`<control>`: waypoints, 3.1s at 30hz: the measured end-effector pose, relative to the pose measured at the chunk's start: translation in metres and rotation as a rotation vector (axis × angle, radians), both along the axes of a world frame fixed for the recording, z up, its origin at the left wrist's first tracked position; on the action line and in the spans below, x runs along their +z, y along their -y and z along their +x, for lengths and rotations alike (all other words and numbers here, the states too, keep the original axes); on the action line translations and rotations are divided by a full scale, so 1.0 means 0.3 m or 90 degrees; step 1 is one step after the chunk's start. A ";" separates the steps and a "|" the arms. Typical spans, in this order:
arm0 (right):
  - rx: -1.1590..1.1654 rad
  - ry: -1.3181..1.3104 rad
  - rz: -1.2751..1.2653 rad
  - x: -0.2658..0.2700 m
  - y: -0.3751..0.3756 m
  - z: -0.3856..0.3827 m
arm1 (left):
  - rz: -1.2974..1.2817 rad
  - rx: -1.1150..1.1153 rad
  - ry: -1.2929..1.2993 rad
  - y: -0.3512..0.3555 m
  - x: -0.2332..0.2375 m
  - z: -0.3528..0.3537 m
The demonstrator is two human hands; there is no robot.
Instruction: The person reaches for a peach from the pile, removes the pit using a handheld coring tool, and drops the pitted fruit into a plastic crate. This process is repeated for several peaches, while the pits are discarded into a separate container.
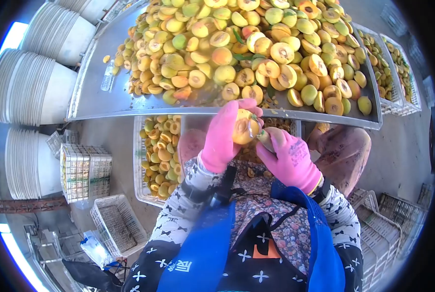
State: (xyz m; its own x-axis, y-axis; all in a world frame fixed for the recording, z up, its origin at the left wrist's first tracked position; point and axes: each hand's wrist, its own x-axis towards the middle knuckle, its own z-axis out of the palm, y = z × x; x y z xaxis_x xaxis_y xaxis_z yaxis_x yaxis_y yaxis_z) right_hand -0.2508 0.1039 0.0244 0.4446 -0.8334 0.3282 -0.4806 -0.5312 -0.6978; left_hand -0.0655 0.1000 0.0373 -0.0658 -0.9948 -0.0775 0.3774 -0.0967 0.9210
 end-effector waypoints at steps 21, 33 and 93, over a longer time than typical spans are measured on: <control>0.095 0.126 0.246 -0.057 -0.056 -0.015 | 0.040 0.084 -0.044 -0.039 -0.015 -0.101; 0.148 0.249 0.662 -0.044 -0.040 0.010 | 0.021 0.303 0.024 -0.014 -0.095 -0.173; 0.060 -0.035 0.237 -0.113 0.052 -0.124 | 0.100 -0.009 0.795 0.285 -0.121 0.145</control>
State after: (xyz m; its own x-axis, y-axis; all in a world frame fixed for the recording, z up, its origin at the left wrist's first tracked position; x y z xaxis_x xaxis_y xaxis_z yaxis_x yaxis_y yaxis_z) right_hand -0.2879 0.0885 -0.0096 0.5339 -0.8454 -0.0156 -0.4836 -0.2902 -0.8257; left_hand -0.0220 0.0145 0.0010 0.1264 -0.9691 -0.2119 -0.7434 -0.2340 0.6266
